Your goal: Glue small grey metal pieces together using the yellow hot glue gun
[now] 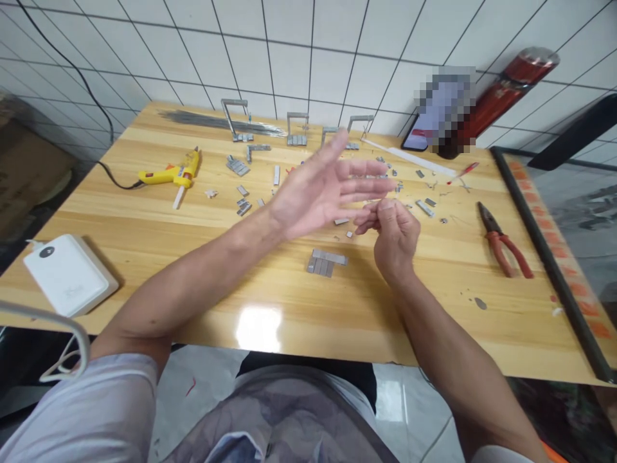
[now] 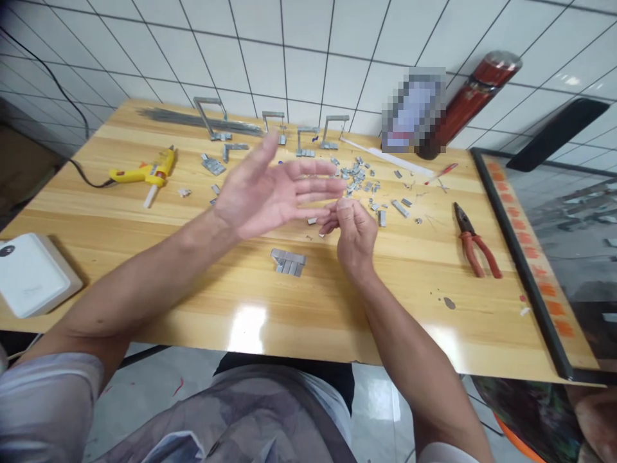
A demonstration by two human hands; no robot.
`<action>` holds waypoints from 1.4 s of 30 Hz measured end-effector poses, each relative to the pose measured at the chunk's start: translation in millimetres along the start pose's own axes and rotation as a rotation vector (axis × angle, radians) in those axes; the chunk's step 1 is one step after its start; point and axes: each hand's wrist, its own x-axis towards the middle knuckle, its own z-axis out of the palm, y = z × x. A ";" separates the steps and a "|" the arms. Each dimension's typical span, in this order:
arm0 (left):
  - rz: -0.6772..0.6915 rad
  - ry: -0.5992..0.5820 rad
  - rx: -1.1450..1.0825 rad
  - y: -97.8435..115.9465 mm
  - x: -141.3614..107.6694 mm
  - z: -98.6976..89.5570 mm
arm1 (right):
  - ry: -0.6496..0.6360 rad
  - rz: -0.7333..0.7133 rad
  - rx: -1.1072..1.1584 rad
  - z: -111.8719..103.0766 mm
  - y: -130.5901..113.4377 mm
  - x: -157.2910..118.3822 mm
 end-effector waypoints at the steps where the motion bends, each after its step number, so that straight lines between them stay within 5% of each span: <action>1: 0.032 0.021 0.017 8.4 -0.8 -3.0 | 0.029 -0.015 0.012 -1.0 0.4 1.8; 7: 0.173 0.297 0.192 28.6 -2.9 -23.2 | 0.045 -0.061 -0.028 -3.3 12.0 9.8; 13: 0.133 0.374 0.400 -13.3 -14.1 -62.7 | 0.020 -0.055 -0.053 0.6 19.2 10.9; 16: 0.001 0.397 0.579 -33.9 -34.3 -79.2 | -0.002 -0.031 -0.017 -0.4 17.7 16.6; 22: -0.056 0.209 1.012 -57.7 -70.2 -80.0 | -0.192 0.130 -0.197 -14.8 8.0 17.4; 29: 0.089 -0.093 1.395 -66.6 -78.0 -70.0 | -0.489 0.011 -0.634 -29.5 2.6 -49.6; 33: 0.094 -0.101 1.473 -74.1 -77.1 -68.9 | -0.586 -0.135 -0.845 -19.4 3.6 -66.8; 42: 0.179 -0.064 1.452 -84.5 -71.6 -72.5 | -0.615 -0.229 -0.970 -8.9 13.2 -53.0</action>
